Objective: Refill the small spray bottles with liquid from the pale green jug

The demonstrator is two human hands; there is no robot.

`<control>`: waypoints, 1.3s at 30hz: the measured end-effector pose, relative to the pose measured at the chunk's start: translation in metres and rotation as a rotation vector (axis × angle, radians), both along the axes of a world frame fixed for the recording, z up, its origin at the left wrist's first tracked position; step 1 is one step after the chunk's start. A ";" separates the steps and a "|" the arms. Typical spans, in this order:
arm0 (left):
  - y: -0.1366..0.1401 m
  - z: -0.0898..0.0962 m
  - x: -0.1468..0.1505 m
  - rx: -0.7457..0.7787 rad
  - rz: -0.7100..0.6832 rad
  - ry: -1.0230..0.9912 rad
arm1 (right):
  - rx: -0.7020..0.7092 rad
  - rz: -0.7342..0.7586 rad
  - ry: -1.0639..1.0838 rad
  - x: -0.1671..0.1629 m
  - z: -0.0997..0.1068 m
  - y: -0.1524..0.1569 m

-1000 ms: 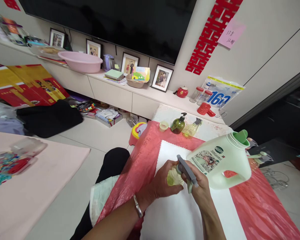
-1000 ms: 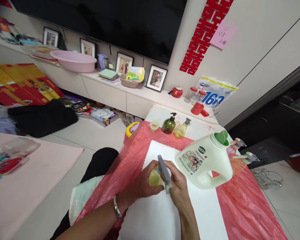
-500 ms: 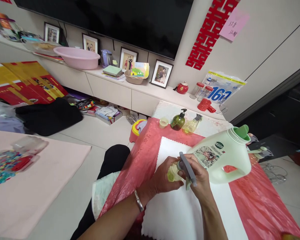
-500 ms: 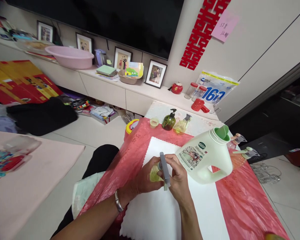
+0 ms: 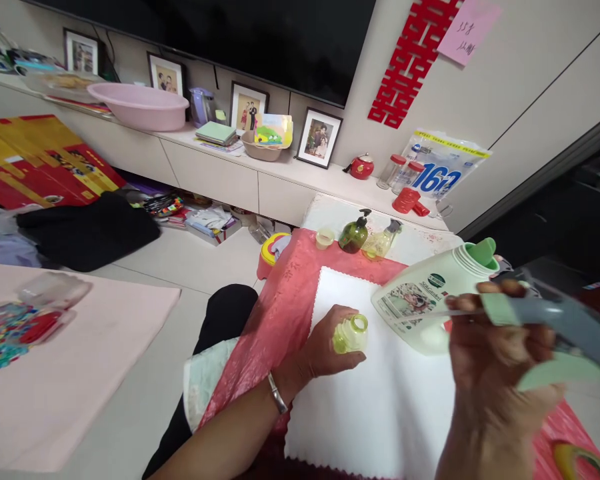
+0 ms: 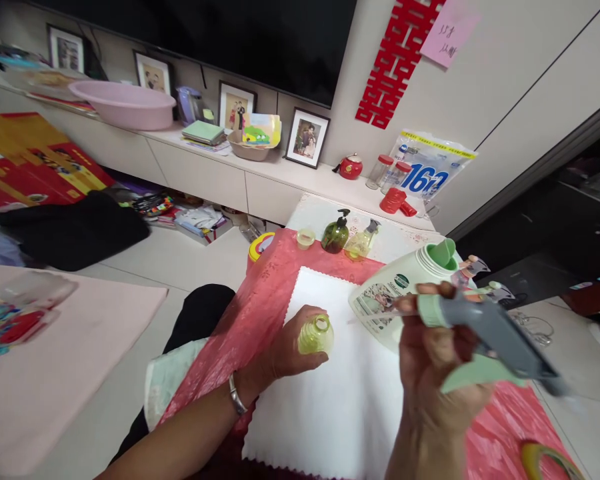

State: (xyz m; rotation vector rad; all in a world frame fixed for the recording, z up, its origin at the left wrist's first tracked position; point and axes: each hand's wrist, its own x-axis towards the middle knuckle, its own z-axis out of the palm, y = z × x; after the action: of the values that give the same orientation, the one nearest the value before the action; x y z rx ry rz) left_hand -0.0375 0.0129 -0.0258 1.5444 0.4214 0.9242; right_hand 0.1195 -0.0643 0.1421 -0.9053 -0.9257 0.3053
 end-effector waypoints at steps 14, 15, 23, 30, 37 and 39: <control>0.001 0.016 -0.011 0.002 0.255 0.088 | -0.708 0.121 -0.981 0.042 -0.097 -0.060; 0.001 0.014 -0.011 0.047 0.267 0.079 | -0.740 0.147 -1.008 0.040 -0.106 -0.063; -0.001 -0.004 -0.005 0.175 0.194 0.033 | -0.832 0.174 -1.009 0.031 -0.140 -0.079; 0.000 -0.004 -0.002 0.138 0.182 0.053 | -0.639 -0.456 -0.454 0.068 -0.114 -0.094; 0.000 -0.001 -0.003 0.093 0.158 0.069 | -0.538 -0.604 -0.096 0.109 -0.105 -0.075; 0.001 -0.003 -0.002 0.109 0.167 0.050 | -0.580 -0.520 -0.061 0.118 -0.111 -0.067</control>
State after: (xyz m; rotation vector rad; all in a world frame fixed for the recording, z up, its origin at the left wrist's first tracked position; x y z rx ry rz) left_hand -0.0392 0.0138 -0.0288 1.6525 0.5499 1.0539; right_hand 0.2378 -0.1308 0.0313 -1.6561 -0.6273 0.0926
